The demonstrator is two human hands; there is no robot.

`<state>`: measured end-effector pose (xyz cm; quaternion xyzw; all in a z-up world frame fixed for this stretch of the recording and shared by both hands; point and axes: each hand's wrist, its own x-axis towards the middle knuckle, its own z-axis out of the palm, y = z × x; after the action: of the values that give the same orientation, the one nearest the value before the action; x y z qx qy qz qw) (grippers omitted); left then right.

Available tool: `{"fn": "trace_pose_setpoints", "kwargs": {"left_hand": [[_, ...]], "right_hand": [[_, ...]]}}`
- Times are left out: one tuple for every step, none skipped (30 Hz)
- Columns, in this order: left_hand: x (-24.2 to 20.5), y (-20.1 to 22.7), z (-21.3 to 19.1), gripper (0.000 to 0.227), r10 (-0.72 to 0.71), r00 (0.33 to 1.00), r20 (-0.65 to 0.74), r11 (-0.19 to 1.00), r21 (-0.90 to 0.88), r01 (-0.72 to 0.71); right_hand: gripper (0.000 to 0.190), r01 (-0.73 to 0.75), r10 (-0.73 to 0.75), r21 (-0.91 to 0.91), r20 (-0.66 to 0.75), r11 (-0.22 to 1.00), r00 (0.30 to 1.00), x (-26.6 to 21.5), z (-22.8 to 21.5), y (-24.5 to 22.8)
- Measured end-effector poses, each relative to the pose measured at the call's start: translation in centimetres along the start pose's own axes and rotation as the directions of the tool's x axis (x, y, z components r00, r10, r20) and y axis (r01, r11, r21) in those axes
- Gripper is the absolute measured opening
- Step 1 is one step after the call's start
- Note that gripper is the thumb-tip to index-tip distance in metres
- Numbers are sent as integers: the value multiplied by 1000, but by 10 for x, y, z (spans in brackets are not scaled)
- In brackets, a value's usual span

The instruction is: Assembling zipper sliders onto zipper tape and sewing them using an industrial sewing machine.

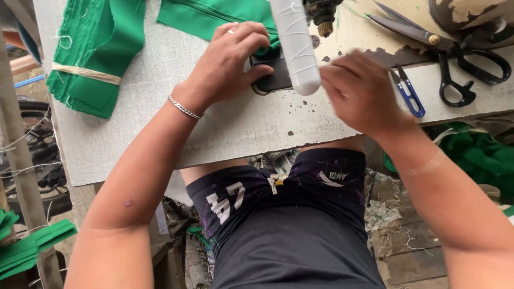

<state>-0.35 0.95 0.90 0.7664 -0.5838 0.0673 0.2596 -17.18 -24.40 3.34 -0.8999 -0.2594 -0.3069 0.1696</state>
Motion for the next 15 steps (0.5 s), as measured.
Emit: {"fn": "trace_pose_setpoints", "kwargs": {"left_hand": [[2,-3,0,37,-37,999,1,999,-34,37],[2,-6,0,43,-78,997,1,995,-64,77],[4,-8,2,43,-78,997,1,995,-62,78],[4,-11,3,36,-74,997,-10,994,-86,73],[4,-14,3,30,-70,997,-21,992,-110,67],[4,-16,5,30,-73,997,-27,992,-109,70],[5,-18,7,19,-56,997,-49,991,-125,50],[5,-20,8,11,-40,997,-68,990,-139,30],[5,-21,7,11,-44,997,-70,990,-136,34],[5,-20,7,12,-43,996,-72,988,-151,31],[5,-20,8,13,-42,996,-74,986,-166,29],[6,-21,7,13,-42,997,-72,985,-169,29],[6,-22,6,14,-14,996,-83,989,-145,2],[7,-22,6,17,14,995,-95,992,-122,-26],[6,-17,5,17,15,995,-94,992,-125,-27]], "right_hand": [[16,-28,29,-7,62,1000,998,-1,19,9],[15,-52,53,-12,122,999,991,-2,40,18],[15,-51,52,-12,120,999,991,2,46,19],[18,-94,86,67,114,993,990,8,54,20],[25,-135,120,145,111,980,987,15,62,21],[25,-129,113,145,114,981,987,19,64,20],[26,-159,137,150,147,976,980,23,67,19],[27,-189,160,156,178,970,971,27,70,18],[27,-184,155,159,179,970,972,34,73,11],[41,-431,394,268,183,861,901,38,77,4],[61,-636,602,368,218,678,768,42,80,-3],[61,-639,605,368,219,676,766,38,90,7],[38,-416,418,-64,238,907,876,34,100,18],[25,-50,231,-460,345,886,910,30,108,29],[25,-52,234,-461,347,886,908,33,103,25]]}}
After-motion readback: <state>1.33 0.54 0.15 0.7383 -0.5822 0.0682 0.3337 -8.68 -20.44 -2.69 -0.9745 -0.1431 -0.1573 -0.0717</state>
